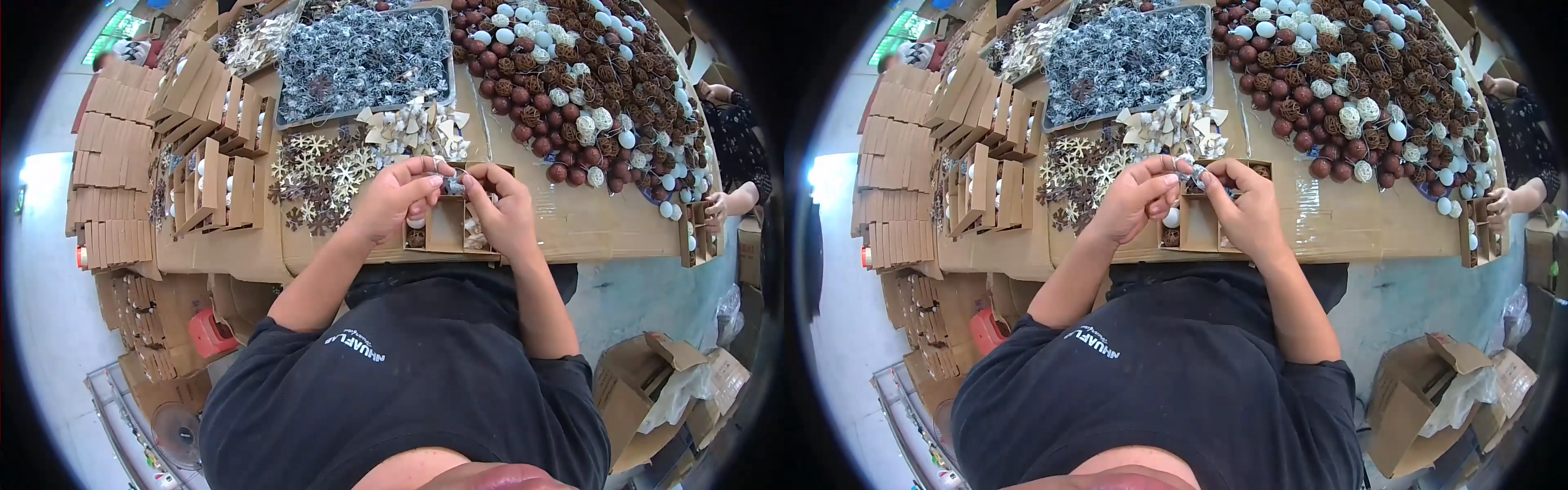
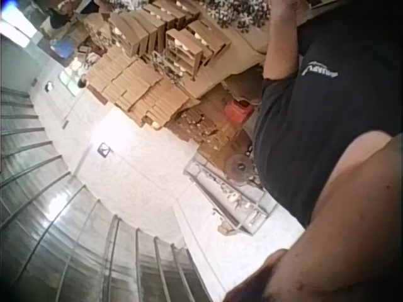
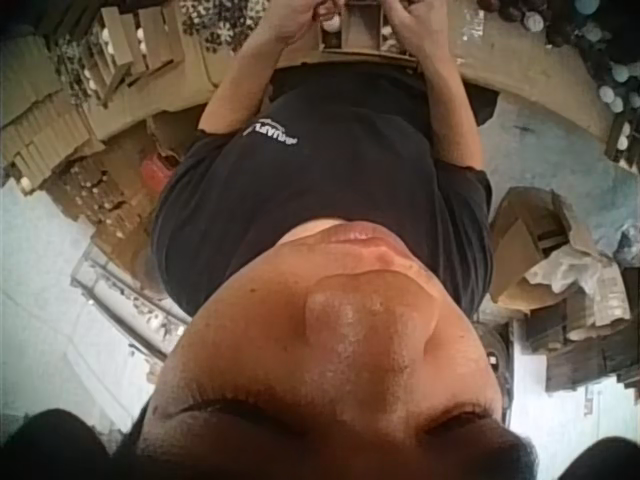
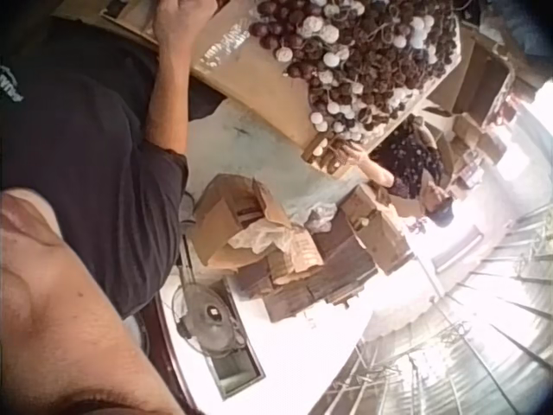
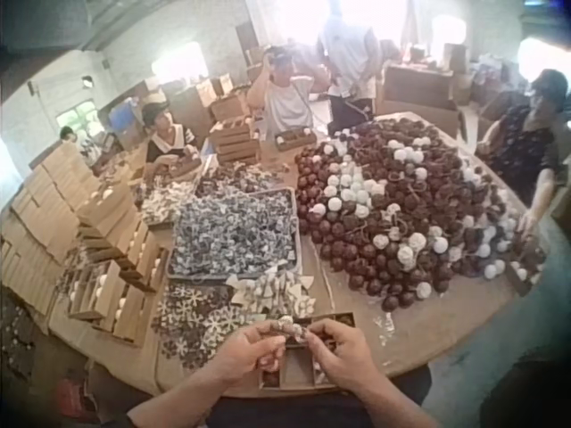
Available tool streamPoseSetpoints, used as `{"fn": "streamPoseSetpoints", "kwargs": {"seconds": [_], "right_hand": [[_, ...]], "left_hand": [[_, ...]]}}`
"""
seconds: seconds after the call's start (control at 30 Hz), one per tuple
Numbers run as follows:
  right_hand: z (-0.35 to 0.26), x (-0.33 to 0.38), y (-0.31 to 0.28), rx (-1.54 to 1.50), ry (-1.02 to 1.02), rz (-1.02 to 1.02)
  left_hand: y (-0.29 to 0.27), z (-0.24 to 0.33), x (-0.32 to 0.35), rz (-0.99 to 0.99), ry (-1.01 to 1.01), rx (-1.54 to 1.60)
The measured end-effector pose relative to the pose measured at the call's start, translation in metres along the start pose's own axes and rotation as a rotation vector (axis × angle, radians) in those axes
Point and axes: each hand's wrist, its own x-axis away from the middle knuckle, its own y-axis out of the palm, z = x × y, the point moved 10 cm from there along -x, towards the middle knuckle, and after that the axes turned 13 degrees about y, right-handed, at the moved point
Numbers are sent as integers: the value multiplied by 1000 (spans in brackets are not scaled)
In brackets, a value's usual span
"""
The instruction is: Packing decorative items like pinecones and snowflakes into wooden storage boxes.
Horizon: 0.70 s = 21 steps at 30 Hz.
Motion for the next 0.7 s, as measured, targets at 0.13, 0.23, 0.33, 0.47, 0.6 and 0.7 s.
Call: {"fn": "streamPoseSetpoints", "kwargs": {"seconds": [0.13, 0.23, 0.33, 0.47, 0.6, 0.7], "right_hand": [[-4, 2, 1, -22, 6, -11], [-11, 4, 2, -21, -47, 3], [-11, 4, 2, -7, -66, 25], [-6, 2, 3, -16, -66, 38], [-7, 2, 2, 44, -59, 46], [-3, -1, 8, 107, -19, 8]], "left_hand": [[-9, 0, 0, 64, 59, 77], [-9, 3, -2, 131, 121, -29], [-12, 8, -2, 163, 173, -224], [-15, 25, 0, 127, 438, -526], [-15, 35, 5, 143, 434, -725], [-11, 37, 5, 109, 447, -714]]}}
